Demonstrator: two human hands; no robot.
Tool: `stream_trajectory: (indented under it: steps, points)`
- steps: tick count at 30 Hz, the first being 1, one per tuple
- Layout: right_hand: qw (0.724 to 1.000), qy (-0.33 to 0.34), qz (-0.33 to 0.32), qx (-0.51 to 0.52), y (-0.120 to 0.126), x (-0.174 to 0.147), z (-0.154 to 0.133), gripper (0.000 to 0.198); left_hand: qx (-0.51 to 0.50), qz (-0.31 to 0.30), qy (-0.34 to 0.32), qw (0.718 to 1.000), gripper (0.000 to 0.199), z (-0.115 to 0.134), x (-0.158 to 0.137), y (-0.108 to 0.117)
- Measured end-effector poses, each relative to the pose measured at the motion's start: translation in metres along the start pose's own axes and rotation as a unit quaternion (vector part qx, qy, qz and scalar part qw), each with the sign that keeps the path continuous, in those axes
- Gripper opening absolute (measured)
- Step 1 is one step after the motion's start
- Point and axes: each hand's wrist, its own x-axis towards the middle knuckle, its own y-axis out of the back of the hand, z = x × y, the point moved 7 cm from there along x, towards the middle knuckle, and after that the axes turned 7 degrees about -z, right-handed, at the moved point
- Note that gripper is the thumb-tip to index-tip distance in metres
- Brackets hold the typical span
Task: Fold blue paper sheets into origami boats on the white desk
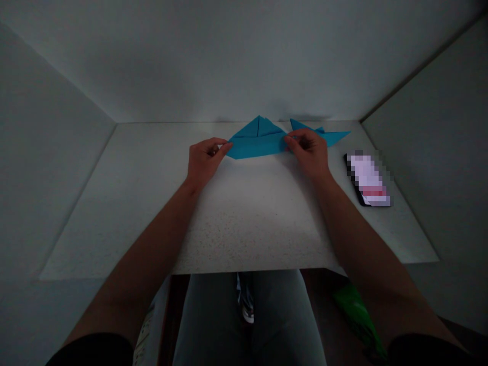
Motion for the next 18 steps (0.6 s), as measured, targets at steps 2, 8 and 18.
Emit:
stream_trajectory:
  steps: [2,8,18]
  points:
    - [1.0,0.005,0.0,0.007,-0.001,0.0,0.0,0.045,0.012,-0.002,-0.004,1.0,0.036,0.003,0.0,0.0]
    - [1.0,0.007,-0.005,0.007,-0.002,-0.001,-0.001,0.045,0.01,0.017,-0.001,1.0,0.032,0.002,0.0,0.002]
    - [0.998,-0.01,-0.038,0.048,-0.006,0.0,0.016,0.049,-0.048,-0.035,-0.005,0.998,0.026,0.0,0.003,-0.007]
